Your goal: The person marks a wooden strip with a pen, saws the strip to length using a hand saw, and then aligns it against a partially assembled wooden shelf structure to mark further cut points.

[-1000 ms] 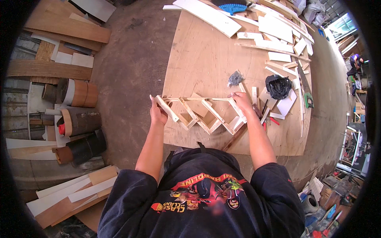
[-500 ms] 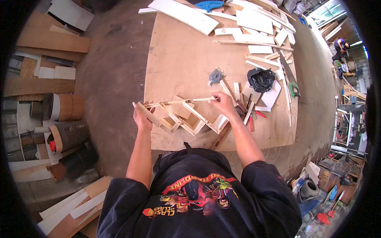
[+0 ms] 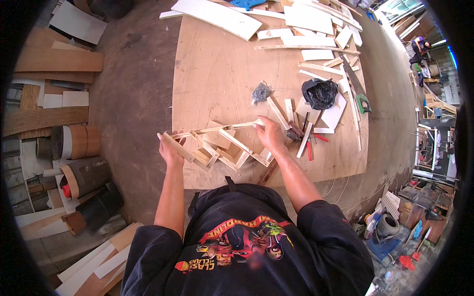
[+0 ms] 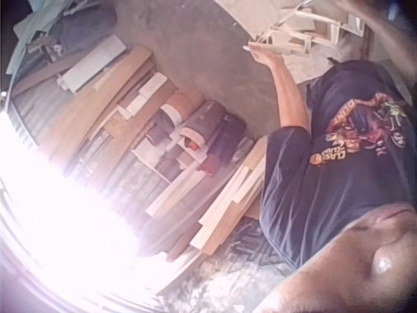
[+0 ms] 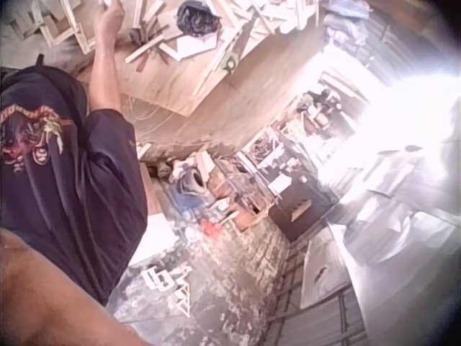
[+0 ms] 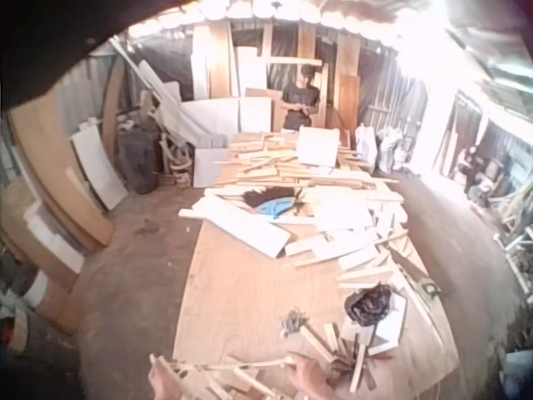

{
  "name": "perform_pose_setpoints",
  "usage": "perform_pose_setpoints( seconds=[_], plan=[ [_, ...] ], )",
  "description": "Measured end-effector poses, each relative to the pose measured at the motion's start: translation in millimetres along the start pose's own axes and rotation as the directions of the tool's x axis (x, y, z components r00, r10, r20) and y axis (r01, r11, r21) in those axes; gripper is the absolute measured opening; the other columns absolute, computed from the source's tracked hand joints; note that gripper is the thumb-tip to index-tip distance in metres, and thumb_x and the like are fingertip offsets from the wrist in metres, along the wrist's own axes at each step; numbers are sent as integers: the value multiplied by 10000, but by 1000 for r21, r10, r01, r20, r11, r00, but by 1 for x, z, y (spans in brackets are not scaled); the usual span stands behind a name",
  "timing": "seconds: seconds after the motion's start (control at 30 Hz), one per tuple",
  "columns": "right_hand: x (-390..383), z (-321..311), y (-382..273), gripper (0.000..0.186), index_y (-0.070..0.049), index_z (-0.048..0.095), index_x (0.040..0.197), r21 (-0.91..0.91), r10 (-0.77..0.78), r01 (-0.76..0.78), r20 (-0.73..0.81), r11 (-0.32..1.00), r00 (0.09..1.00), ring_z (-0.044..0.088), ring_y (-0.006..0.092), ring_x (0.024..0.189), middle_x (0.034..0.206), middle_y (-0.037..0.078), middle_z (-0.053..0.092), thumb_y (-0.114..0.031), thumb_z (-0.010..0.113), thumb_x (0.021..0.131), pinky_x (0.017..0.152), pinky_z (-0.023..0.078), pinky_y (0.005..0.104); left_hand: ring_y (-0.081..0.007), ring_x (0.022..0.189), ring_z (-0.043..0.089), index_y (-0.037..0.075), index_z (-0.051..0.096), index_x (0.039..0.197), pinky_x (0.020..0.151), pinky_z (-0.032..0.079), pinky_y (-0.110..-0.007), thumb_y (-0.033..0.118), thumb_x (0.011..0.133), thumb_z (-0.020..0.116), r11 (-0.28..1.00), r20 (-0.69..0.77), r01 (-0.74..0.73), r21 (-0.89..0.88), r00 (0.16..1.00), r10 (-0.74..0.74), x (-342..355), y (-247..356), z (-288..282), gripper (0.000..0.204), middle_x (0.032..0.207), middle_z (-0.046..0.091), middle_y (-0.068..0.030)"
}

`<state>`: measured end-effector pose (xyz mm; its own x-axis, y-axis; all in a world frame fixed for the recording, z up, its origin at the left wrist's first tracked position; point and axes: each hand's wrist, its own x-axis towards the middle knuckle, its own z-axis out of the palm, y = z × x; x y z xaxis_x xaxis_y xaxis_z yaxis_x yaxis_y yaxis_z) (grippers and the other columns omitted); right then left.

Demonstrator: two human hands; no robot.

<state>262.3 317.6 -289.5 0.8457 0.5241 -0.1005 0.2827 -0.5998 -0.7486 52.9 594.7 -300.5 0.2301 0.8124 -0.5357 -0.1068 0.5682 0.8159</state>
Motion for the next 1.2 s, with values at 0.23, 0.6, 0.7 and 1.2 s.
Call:
perform_pose_setpoints(
  seconds=[0.23,0.6,0.7,1.2],
  plan=[
    [1,1,-2,350,23,675,1171,-73,-86,82,-51,994,995,695,408,964,1034,252,711,-170,723,883,847,548,458,-386,1063,689,3,486,1290,915,587,-524,402,1096,412,1000,18,2,-9,1000,-2,1,0,-2,450,1154,637,-188],
    [0,-3,-11,371,-10,664,1184,-159,-12,12,-2,987,1000,675,404,1001,1095,223,694,-216,732,882,869,540,465,-353,1026,708,7,489,1234,794,621,-475,353,1091,423,1000,8,3,-14,1000,-3,5,-6,-3,380,1139,656,-180],
    [-1,-2,-22,424,-29,650,1213,-261,-126,109,-49,959,991,635,374,1093,1171,189,673,-262,743,872,946,509,463,-359,1023,710,1,486,1232,787,628,-473,348,1093,411,1000,47,-15,-9,999,16,8,-7,-9,381,1143,655,-188],
    [-9,65,-61,244,-77,704,950,-345,-502,497,83,796,861,609,262,1018,1012,66,689,-265,758,805,930,485,433,-382,1008,713,-12,449,1295,785,626,-486,319,1098,395,999,-11,18,-34,1000,-18,2,-4,-1,389,1145,649,-212]
  ],
)
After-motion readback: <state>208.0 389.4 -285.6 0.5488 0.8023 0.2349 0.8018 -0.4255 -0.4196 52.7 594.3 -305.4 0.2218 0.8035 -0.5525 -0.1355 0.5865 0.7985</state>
